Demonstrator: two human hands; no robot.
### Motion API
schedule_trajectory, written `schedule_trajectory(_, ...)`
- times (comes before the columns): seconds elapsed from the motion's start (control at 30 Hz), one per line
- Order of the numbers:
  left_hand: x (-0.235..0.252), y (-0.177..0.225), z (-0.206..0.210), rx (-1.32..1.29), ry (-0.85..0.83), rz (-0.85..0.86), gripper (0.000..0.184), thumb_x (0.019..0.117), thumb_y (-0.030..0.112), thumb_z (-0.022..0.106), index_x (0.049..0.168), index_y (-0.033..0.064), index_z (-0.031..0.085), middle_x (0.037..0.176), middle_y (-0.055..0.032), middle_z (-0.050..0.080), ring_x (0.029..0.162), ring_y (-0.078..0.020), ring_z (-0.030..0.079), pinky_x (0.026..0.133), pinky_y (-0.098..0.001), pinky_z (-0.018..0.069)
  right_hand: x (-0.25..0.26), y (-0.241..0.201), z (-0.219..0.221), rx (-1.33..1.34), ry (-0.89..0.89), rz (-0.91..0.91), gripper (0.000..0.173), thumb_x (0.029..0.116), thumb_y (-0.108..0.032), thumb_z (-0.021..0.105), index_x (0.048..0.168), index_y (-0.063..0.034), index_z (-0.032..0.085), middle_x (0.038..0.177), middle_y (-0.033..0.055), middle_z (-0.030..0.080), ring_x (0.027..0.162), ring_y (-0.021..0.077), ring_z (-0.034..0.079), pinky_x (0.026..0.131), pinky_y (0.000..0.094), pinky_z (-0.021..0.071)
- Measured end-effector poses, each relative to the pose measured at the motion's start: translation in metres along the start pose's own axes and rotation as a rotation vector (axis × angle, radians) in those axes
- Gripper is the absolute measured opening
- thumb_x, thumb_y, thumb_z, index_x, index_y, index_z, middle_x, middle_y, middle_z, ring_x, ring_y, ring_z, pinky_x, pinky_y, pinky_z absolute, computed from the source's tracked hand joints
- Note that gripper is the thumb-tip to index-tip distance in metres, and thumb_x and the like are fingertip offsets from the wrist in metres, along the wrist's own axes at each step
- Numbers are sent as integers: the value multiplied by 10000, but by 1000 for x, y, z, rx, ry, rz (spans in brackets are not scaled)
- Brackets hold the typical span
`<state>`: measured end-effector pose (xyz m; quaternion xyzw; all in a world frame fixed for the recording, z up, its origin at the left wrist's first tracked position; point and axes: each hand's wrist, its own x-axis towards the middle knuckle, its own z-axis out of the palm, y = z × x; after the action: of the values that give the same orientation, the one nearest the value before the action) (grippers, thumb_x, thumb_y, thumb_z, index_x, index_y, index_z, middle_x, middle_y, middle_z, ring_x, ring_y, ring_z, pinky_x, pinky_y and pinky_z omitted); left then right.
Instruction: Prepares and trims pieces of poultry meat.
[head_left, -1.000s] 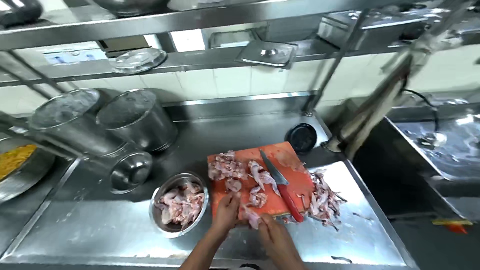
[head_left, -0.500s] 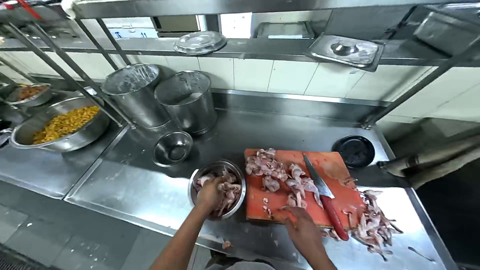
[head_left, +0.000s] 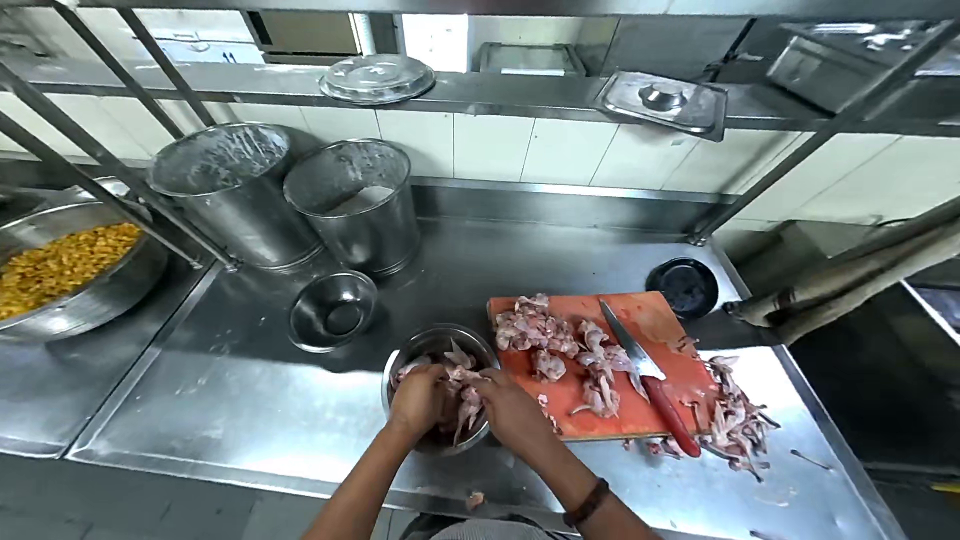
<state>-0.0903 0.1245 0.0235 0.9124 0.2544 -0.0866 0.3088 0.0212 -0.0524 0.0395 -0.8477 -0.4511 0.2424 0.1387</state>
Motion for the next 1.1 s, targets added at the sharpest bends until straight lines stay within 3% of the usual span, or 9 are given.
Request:
schedule_trajectory(0.13, 1, -24, 10, -97, 95, -35, 283, 990, 239, 567, 1196, 121, 721, 1220, -79, 708, 1196, -219, 649, 1081, -442, 497, 27, -21, 4, -273, -136, 105, 391, 958, -57, 561, 1326, -151, 655, 1446, 170, 546, 1199, 456, 599, 854, 621, 566)
schedule_trajectory(0.23, -3, -30, 12, -122, 134, -81, 305, 974, 260, 581, 1220, 127, 705, 1297, -87, 660, 1212, -232, 630, 1067, -437, 506, 29, -28, 2, -354, -202, 147, 270, 970, -41, 532, 1176, -32, 706, 1368, 230, 588, 1150, 458, 626, 873, 618, 552)
schedule_trajectory(0.4, -19, -28, 15, -216, 233, 48, 308, 938, 281, 599, 1171, 123, 724, 1263, -84, 665, 1195, -228, 621, 1040, -419, 514, 5, -30, -20, -268, -190, 226, 294, 1005, -118, 512, 1250, -64, 665, 1380, 203, 576, 1114, 422, 660, 843, 617, 576)
schedule_trajectory(0.47, -23, -18, 16, -389, 138, 170, 386, 940, 308, 644, 1275, 120, 681, 1284, -86, 661, 1134, -196, 657, 977, -397, 561, -9, -23, -37, -171, -144, 214, 302, 1035, -210, 493, 1263, -127, 673, 1335, 154, 622, 1131, 363, 670, 892, 589, 573)
schedule_trajectory(0.57, -20, 5, 17, -532, -100, 339, 570, 935, 340, 708, 1449, 133, 575, 1433, -96, 588, 1307, -210, 567, 1104, -421, 478, -27, -13, -55, 44, -79, 151, 329, 1068, -278, 456, 1217, -112, 697, 1251, 123, 671, 1140, 287, 664, 991, 524, 531)
schedule_trajectory(0.77, -10, 27, 26, -599, -310, 339, 359, 1035, 332, 561, 1264, 70, 647, 1153, -109, 699, 1050, -195, 680, 977, -433, 545, -55, 13, -68, 319, 87, 222, 344, 1072, -294, 464, 1130, -56, 706, 1017, 113, 693, 882, 231, 680, 855, 455, 566)
schedule_trajectory(0.93, -10, 30, 31, -825, -396, 204, 269, 1045, 290, 556, 1163, 71, 656, 872, -54, 672, 696, -150, 634, 674, -354, 558, -65, 39, -71, 355, 243, 376, 328, 1065, -294, 467, 1112, -87, 717, 954, 84, 700, 823, 204, 678, 797, 455, 569)
schedule_trajectory(1.03, -12, 38, 30, -839, -413, 204, 274, 1064, 286, 534, 1117, 54, 669, 838, -34, 675, 649, -118, 613, 633, -302, 541, -67, 42, -78, 317, 255, 427, 327, 1066, -299, 474, 1097, -89, 722, 939, 80, 697, 832, 215, 672, 809, 461, 554)
schedule_trajectory(1.1, -14, 45, 30, -741, -409, 231, 311, 1059, 317, 537, 1135, 52, 681, 913, -58, 689, 736, -143, 647, 717, -342, 564, -68, 47, -87, 227, 273, 467, 335, 1065, -291, 472, 1131, -76, 719, 993, 125, 710, 925, 282, 686, 880, 536, 542)
